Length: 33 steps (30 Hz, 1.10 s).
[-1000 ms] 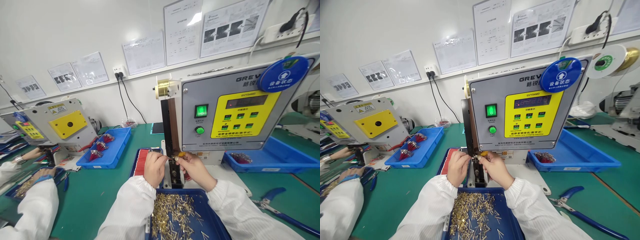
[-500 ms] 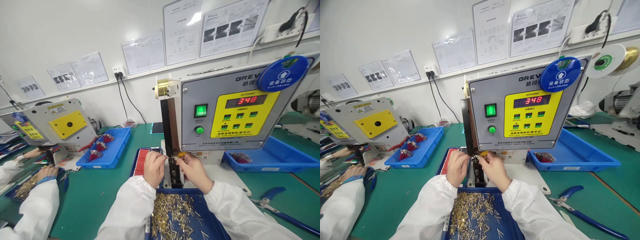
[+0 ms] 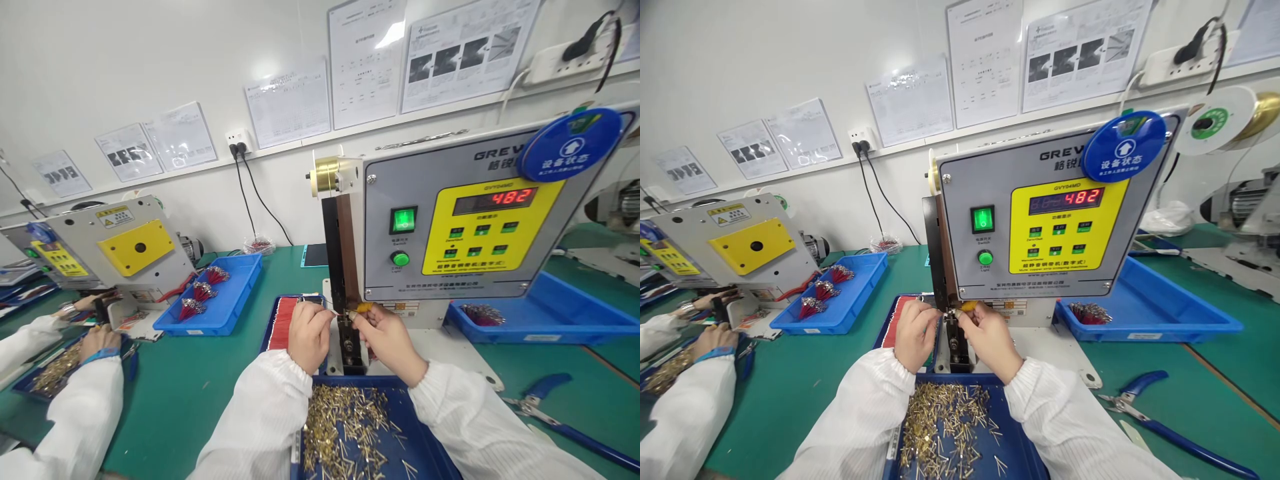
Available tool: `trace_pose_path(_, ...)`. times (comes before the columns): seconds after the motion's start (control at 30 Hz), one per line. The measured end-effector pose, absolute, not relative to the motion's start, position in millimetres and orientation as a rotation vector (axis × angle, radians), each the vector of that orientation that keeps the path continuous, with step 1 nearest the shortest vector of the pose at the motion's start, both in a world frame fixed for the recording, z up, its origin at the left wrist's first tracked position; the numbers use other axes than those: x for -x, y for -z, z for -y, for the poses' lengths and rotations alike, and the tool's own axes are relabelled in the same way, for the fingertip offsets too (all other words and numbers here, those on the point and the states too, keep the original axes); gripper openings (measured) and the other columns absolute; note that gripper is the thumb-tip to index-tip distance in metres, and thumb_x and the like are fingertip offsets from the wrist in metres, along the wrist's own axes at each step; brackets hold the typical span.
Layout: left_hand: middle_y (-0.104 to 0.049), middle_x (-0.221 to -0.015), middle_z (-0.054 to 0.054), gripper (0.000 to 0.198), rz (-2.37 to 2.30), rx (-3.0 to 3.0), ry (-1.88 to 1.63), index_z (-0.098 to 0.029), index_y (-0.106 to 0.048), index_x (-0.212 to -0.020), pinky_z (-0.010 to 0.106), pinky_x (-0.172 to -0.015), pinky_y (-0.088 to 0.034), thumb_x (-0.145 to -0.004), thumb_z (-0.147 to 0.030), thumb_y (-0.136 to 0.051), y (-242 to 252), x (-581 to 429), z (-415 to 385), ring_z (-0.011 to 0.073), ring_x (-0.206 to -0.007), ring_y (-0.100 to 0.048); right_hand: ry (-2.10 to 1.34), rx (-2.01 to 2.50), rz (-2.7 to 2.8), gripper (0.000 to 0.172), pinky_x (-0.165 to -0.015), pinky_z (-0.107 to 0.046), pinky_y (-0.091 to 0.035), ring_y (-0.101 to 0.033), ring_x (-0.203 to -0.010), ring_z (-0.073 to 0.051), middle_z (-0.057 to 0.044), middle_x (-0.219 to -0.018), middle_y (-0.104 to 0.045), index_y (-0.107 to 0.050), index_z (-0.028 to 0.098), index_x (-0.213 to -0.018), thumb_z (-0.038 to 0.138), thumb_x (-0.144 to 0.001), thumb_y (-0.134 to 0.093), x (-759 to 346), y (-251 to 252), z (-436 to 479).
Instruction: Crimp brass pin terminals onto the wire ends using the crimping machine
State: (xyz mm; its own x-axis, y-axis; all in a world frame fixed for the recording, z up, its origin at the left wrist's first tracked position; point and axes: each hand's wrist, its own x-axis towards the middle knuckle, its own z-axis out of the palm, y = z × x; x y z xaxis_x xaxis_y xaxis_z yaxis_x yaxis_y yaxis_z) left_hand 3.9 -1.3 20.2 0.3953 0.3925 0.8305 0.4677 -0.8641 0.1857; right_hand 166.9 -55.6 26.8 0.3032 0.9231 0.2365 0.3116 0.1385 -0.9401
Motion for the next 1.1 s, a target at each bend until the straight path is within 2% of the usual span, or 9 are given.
trace_pose_path(0.27, -0.060, -0.086, 0.005, 0.015, 0.804, 2.556, 1.500, -0.019, -0.062, -0.089, 0.032, -0.075, -0.045, -0.088, -0.011, -0.049, -20.5, -4.8, 2.0, 0.0174, -0.085, -0.052, -0.687, 1.394, 1.226, 0.026, -0.039, -0.026, -0.037, -0.050, -0.043, -0.015, 0.005, -0.047, -0.048, -0.046, 0.025, -0.064, 0.043, -0.081, -0.053, -166.2, -25.0, 56.1)
trace_pose_path(0.43, -0.060, -0.086, 0.005, 0.013, 0.798, 2.578, 1.515, -0.018, -0.060, -0.091, 0.030, -0.076, -0.045, -0.088, -0.011, -0.050, -21.2, -4.5, 2.5, 0.0168, -0.085, -0.052, -0.747, 1.398, 1.265, 0.023, -0.042, -0.026, -0.040, -0.052, -0.044, -0.014, 0.002, -0.055, -0.056, -0.047, 0.024, -0.069, 0.042, -0.082, -0.051, -170.4, -29.6, 53.2)
trace_pose_path(0.67, -0.060, -0.088, 0.005, 0.014, 0.858, 2.633, 1.540, -0.019, -0.061, -0.092, 0.031, -0.079, -0.046, -0.089, -0.014, -0.048, -12.4, -5.2, -4.2, 0.0169, -0.087, -0.054, -0.718, 1.581, 1.583, 0.015, -0.050, -0.028, -0.043, -0.056, -0.049, -0.016, 0.001, -0.061, -0.062, -0.052, 0.022, -0.074, 0.031, -0.084, -0.046, -226.1, -49.9, 71.9)
trace_pose_path(0.73, -0.060, -0.089, 0.005, 0.014, 0.899, 2.661, 1.546, -0.018, -0.061, -0.092, 0.031, -0.078, -0.047, -0.089, -0.014, -0.047, -8.1, -6.2, -6.3, 0.0168, -0.087, -0.055, -0.625, 1.676, 1.659, 0.013, -0.057, -0.030, -0.046, -0.060, -0.057, -0.019, -0.001, -0.064, -0.064, -0.056, 0.022, -0.079, 0.029, -0.084, -0.046, -244.9, -52.8, 79.3)
trace_pose_path(0.9, -0.060, -0.087, 0.004, 0.015, 0.981, 2.700, 1.557, -0.019, -0.061, -0.091, 0.030, -0.077, -0.048, -0.088, -0.014, -0.047, -2.8, -6.6, -9.1, 0.0164, -0.086, -0.057, -0.291, 1.823, 1.885, 0.015, -0.074, -0.034, -0.046, -0.064, -0.088, -0.026, -0.011, -0.091, -0.070, -0.062, 0.019, -0.082, 0.022, -0.082, -0.047, -264.2, -48.1, 84.3)
trace_pose_path(0.97, -0.060, -0.087, 0.004, 0.015, 0.983, 2.698, 1.544, -0.019, -0.061, -0.091, 0.030, -0.077, -0.048, -0.087, -0.014, -0.048, -2.5, -6.1, -9.6, 0.0165, -0.086, -0.057, -0.278, 1.824, 1.964, 0.016, -0.073, -0.033, -0.046, -0.064, -0.088, -0.026, -0.011, -0.093, -0.070, -0.064, 0.019, -0.083, 0.021, -0.083, -0.048, -260.0, -44.0, 82.7)
trace_pose_path(1.1, -0.060, -0.087, 0.004, 0.014, 0.980, 2.703, 1.541, -0.019, -0.061, -0.090, 0.030, -0.076, -0.048, -0.086, -0.014, -0.049, -2.8, -5.6, -9.8, 0.0165, -0.085, -0.057, -0.237, 1.907, 2.006, 0.017, -0.065, -0.030, -0.043, -0.065, -0.076, -0.024, -0.009, -0.083, -0.071, -0.065, 0.018, -0.079, 0.020, -0.083, -0.048, -248.6, -35.8, 79.9)
